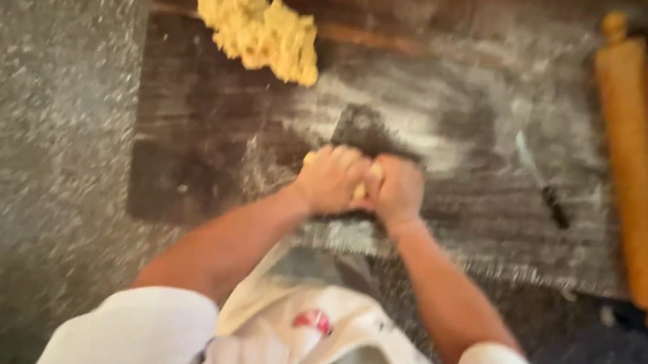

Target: Prepare a pie crust by kneading dough, rolling it flat with a rolling pin, and trimming it to fit a pie tin

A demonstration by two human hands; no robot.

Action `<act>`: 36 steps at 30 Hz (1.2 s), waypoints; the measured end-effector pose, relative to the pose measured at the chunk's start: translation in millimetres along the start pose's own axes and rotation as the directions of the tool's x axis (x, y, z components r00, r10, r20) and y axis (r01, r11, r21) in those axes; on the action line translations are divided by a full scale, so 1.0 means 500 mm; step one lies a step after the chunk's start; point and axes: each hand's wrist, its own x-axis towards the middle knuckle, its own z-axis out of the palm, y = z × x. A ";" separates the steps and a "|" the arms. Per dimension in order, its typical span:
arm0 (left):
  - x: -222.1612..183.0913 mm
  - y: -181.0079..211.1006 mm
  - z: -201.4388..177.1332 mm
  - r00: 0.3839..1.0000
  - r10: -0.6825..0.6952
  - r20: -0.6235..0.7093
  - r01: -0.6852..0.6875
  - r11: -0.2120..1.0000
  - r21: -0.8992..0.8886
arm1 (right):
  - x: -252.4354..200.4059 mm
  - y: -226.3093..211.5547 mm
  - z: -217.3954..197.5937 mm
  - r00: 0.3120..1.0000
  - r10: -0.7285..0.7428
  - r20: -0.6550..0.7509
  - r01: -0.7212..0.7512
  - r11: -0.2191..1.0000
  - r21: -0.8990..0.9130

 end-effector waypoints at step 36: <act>0.322 -0.260 -0.447 0.678 -0.048 0.734 0.171 0.981 -0.094 | -0.088 -0.185 -0.027 0.998 -0.060 0.008 0.061 0.969 -0.238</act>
